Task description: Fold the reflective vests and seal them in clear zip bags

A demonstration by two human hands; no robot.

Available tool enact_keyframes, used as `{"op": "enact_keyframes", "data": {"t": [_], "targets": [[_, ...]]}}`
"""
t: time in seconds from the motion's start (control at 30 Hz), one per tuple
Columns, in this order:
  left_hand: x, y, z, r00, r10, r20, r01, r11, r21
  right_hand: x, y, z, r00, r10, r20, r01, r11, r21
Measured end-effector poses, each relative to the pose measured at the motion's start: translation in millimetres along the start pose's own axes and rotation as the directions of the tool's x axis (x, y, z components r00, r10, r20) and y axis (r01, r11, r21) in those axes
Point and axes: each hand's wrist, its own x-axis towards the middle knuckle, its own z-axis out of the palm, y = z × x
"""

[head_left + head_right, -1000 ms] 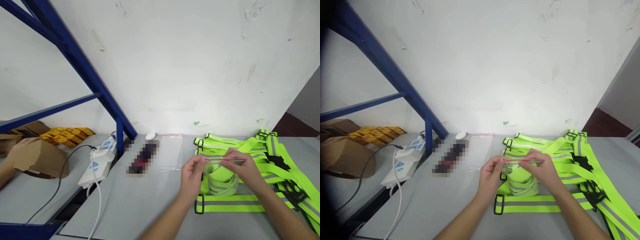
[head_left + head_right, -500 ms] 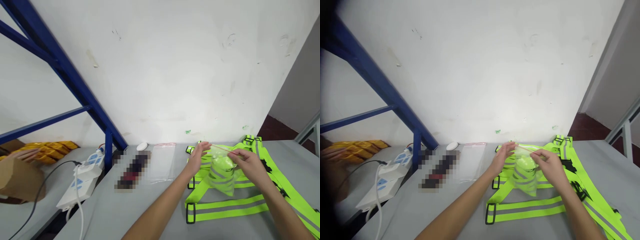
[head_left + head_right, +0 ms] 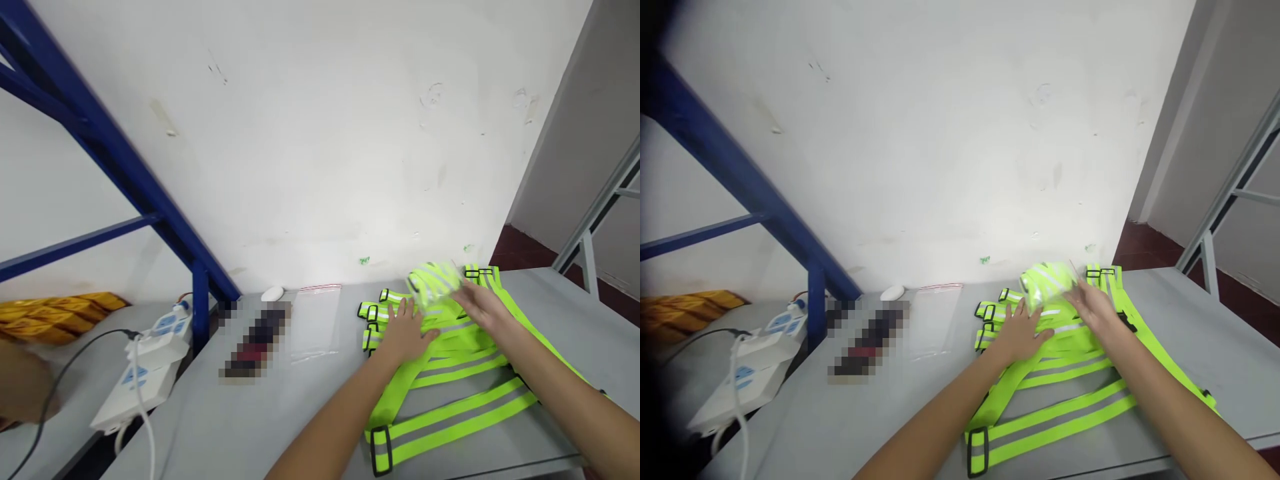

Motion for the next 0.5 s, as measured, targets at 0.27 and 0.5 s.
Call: {"op": "enact_keyframes", "data": {"t": [0.27, 0.5], "targets": [[-33, -2, -8.4, 0.979, 0.063, -0.194, -0.096, 0.981, -0.166, 23, 51, 61, 0.991, -0.127, 0.038, 0.130, 0.891, -0.435], [13, -33, -64.2, 0.877, -0.077, -0.475, -0.014, 0.983, -0.184, 26, 33, 65, 0.880, -0.279, 0.386, 0.475, 0.465, -0.747]]}}
